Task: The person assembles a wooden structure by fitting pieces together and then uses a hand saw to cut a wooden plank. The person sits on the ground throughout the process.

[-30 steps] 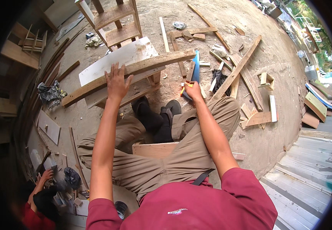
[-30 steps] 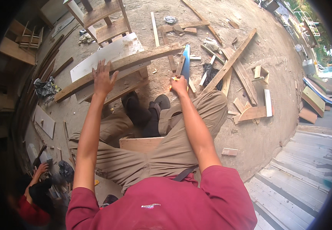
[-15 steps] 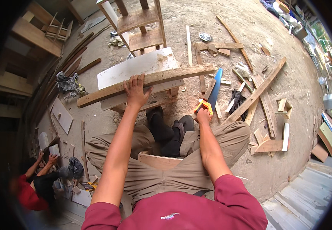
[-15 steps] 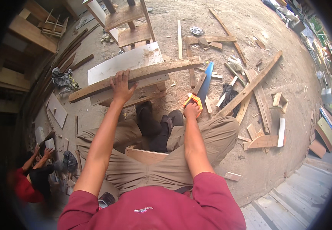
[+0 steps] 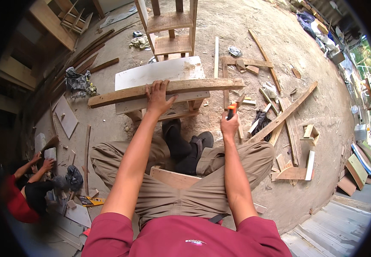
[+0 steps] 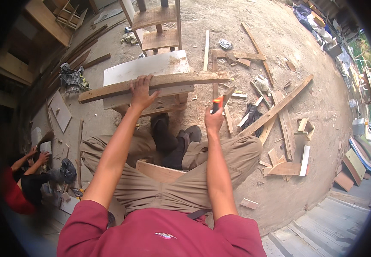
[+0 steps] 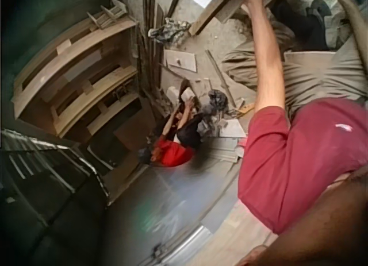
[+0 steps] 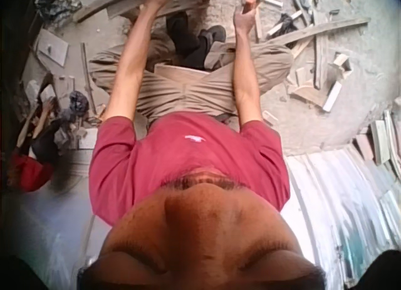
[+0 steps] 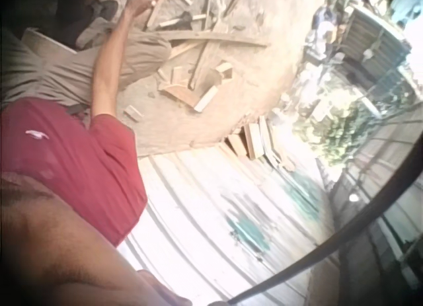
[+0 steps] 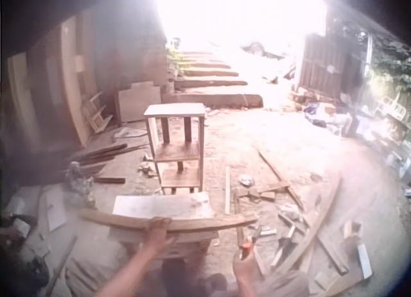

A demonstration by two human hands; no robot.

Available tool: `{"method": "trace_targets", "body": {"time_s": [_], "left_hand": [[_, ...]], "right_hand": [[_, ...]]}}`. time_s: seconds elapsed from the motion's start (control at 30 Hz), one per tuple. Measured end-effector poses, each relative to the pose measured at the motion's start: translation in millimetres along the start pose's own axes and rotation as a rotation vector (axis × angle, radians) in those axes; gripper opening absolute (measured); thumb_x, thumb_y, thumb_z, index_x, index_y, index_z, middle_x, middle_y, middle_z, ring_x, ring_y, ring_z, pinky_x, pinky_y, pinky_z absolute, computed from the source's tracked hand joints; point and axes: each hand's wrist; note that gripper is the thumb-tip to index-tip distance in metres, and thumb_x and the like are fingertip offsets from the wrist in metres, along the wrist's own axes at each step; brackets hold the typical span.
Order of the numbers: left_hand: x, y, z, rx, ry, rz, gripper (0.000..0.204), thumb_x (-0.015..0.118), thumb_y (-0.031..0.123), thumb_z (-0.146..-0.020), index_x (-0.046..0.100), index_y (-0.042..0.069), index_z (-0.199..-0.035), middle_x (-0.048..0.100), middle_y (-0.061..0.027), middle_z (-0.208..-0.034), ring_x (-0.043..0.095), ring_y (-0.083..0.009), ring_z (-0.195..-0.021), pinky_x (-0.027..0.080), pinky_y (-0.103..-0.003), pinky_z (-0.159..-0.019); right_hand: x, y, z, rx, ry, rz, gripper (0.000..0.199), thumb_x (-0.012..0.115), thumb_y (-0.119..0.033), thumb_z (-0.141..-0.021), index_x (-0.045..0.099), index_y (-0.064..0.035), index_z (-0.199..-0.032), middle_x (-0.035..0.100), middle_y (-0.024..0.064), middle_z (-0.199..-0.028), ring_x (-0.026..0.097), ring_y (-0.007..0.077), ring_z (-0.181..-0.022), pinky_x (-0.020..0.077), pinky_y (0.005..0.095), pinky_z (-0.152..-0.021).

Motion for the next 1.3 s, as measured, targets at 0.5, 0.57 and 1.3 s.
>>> {"method": "trace_targets", "body": {"time_s": [0.5,0.57,1.3], "left_hand": [[-34,-74,33,0.166,-0.075,0.136,0.044,0.049,0.047,-0.099,0.055,0.015,-0.128,0.053,-0.0083,-0.134,0.039,-0.0263,-0.138,0.012,-0.050,-0.120],[-35,-84,32,0.168,0.070,0.257,0.043,0.051,0.042,-0.099,0.053,0.012,-0.131,0.051,-0.0109,-0.138,0.038,-0.0293,-0.139,0.015,-0.051,-0.120],[-23,19,131,0.597,-0.038,0.245,0.066,0.083,0.037,-0.068,0.060,0.026,-0.129,0.056,0.0048,-0.131,0.041,-0.0189,-0.136,0.015,-0.050,-0.123]], "right_hand": [[-208,-35,79,0.194,-0.489,-1.341,0.029,0.048,-0.031,-0.104,0.041,-0.0156,-0.081,0.031,-0.0063,-0.059,0.029,0.0054,-0.046,0.0304,0.0236,-0.051],[-183,-23,84,0.222,-0.787,-1.429,0.028,0.047,-0.033,-0.104,0.043,-0.0152,-0.083,0.033,-0.0068,-0.058,0.029,0.0053,-0.043,0.0304,0.0231,-0.049],[-153,-2,82,0.437,-1.084,-1.542,0.037,0.038,-0.043,-0.107,0.047,-0.0129,-0.088,0.032,-0.0073,-0.056,0.027,0.0043,-0.041,0.0286,0.0231,-0.046]]}}
Point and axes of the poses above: each hand's wrist, its own z-axis away from the middle knuckle, its own x-axis out of the palm, y = z × x
